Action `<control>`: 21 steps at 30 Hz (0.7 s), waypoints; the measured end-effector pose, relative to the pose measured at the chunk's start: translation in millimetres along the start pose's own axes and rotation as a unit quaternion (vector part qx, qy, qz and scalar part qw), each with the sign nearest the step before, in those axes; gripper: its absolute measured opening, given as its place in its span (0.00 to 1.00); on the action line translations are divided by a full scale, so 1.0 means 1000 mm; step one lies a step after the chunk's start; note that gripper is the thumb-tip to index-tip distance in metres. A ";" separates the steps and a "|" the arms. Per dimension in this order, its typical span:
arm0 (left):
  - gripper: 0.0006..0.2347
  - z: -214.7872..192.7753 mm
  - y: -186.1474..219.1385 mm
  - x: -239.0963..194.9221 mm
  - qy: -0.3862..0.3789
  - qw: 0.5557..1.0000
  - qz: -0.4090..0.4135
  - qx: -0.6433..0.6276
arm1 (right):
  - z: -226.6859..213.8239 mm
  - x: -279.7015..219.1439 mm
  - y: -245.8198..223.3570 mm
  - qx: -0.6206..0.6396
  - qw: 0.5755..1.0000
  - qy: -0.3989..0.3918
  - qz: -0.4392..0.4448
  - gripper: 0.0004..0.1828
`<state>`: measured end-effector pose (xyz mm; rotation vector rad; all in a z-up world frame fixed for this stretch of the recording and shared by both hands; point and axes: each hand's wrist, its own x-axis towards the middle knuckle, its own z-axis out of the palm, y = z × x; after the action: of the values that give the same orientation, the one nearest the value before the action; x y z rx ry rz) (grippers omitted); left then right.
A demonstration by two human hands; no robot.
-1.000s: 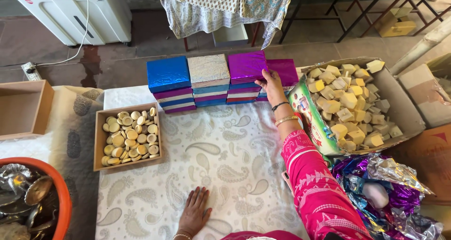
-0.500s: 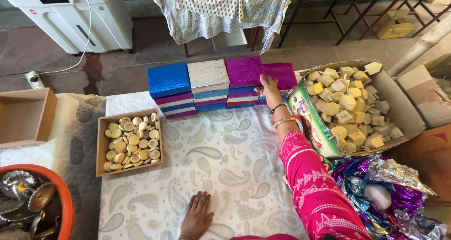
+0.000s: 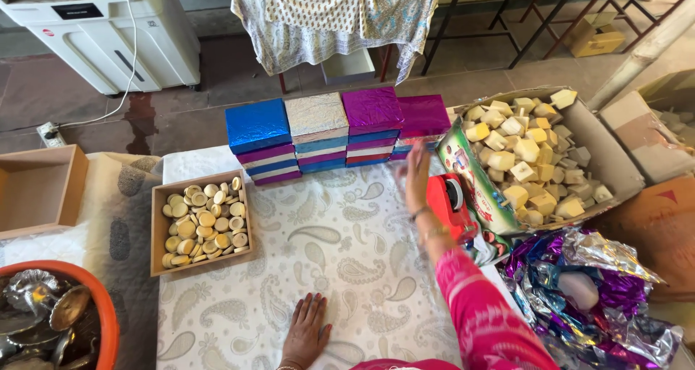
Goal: The person wraps round wooden pieces and small rectangular items in foil and places them into decorative boxes.
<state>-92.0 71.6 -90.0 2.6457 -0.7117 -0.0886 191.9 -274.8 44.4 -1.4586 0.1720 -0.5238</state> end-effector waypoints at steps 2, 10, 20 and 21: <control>0.29 0.001 0.000 0.000 0.004 1.000 0.002 -0.002 | -0.021 -0.062 0.034 -0.036 0.999 -0.029 0.028 0.27; 0.28 -0.003 0.002 0.001 -0.020 1.000 -0.004 0.012 | -0.148 -0.301 0.055 -0.317 0.905 -0.277 0.062 0.11; 0.28 -0.001 0.003 0.001 0.008 1.000 0.000 0.028 | -0.166 -0.351 0.020 -0.418 0.873 -0.252 0.014 0.12; 0.28 -0.002 0.003 0.001 0.009 0.999 -0.003 0.034 | -0.165 -0.349 0.022 -0.417 0.873 -0.254 0.023 0.14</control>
<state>-92.1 69.2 -87.4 2.7091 -0.7134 -0.0441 -178.3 -269.4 -67.1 -2.3795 0.0020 0.0258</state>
